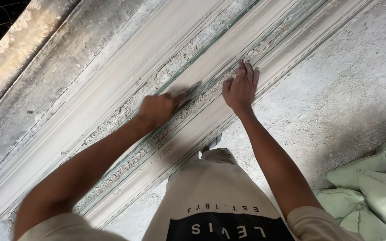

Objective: The person uses a small knife to scrape dried plaster residue out of the grooves of decorative plaster cornice moldings lying on the workshop floor. They work along the length of each molding, reposition pieces, and continue scraping different sections throughout the clip.

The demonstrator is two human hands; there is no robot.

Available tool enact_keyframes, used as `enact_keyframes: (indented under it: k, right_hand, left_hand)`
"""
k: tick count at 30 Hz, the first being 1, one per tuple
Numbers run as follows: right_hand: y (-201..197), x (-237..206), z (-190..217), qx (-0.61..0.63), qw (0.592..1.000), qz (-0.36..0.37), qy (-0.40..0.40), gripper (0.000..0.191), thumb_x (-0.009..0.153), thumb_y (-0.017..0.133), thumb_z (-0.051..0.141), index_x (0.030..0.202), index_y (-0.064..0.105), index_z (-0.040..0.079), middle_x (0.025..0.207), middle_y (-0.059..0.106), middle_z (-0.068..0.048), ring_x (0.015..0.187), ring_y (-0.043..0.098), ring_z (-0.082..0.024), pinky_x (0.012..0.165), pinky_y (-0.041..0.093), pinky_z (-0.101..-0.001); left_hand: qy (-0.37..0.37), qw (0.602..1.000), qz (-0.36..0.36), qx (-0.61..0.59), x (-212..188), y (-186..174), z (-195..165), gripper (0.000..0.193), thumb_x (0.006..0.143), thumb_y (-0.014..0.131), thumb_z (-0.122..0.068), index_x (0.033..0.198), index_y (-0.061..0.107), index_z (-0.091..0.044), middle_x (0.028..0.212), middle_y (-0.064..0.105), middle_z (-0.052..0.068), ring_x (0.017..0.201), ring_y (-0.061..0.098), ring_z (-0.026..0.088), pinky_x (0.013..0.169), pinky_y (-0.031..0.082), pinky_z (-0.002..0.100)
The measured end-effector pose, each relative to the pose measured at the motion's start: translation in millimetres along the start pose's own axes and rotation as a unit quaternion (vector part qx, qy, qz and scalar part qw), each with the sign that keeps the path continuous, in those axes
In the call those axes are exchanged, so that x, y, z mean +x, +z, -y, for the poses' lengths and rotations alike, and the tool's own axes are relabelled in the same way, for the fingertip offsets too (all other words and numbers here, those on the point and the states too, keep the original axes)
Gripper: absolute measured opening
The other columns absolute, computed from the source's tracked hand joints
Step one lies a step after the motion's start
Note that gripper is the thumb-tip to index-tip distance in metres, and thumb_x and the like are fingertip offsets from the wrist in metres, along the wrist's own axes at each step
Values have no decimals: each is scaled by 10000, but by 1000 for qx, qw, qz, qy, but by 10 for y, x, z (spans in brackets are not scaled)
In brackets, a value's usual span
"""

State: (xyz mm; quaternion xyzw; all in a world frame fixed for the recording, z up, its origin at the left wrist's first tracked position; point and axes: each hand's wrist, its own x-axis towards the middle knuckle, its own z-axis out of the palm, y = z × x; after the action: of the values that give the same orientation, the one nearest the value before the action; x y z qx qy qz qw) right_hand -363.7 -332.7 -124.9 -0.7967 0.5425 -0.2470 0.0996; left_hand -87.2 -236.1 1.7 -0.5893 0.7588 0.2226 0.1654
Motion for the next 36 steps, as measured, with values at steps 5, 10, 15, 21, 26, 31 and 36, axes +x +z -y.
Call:
enact_keyframes:
  k: [5,10,15,21,26,31,36]
  right_hand:
    - [9,22,56,6,999,4,34,325,862,623,146,1143,520,20,1455,563,-260,1470,400,-389,1262,155,-605]
    - [-26,26,56,10,994,67,84,373,863,631,206,1160,536,1,1370,575,-225,1471,391,-374,1294,138,-589]
    - [-16,15,30,4,999,22,44,377,821,640,219,1121,537,14,1502,510,-242,1484,376,-378,1265,139,-586]
    - [-40,34,49,-1,999,-4,33,348,840,639,229,1109,542,31,1468,532,-273,1479,398,-405,1252,157,-620]
    - [-83,56,96,27,999,15,35,442,830,650,276,1132,551,-33,1398,538,-315,1423,415,-444,1202,182,-677]
    - [-212,138,-138,77,997,19,-20,352,905,641,220,1150,553,-16,1431,532,-280,1452,399,-467,1213,215,-688]
    - [-690,604,-1359,99,992,32,-73,395,898,677,173,1243,551,27,1483,486,-287,1482,303,-519,1234,179,-653]
  left_hand:
    - [-68,992,103,-20,114,-368,-287,466,1118,377,-383,1576,387,-293,880,704,160,640,743,265,471,573,416]
    - [30,984,-170,-51,1578,-381,-680,345,1033,499,-223,1356,618,-201,931,728,173,783,736,352,607,593,488]
    - [60,990,-130,-11,1250,-304,-466,390,1028,489,-278,1398,583,-199,889,726,153,738,729,352,550,584,502]
    - [-15,1000,-9,15,630,-510,-480,427,1071,461,-360,1486,508,-271,859,706,167,673,742,319,532,591,487]
    - [32,986,-165,-5,1925,-667,-950,292,1058,529,-283,1312,650,-202,935,733,138,787,737,350,643,594,491]
    - [53,993,-105,-20,2082,-755,-854,396,1003,532,-259,1393,581,-213,936,718,154,719,737,340,556,592,483]
    - [-9,999,44,-17,1528,-888,-792,486,1052,449,-248,1537,412,-232,930,689,205,646,738,334,499,595,470]
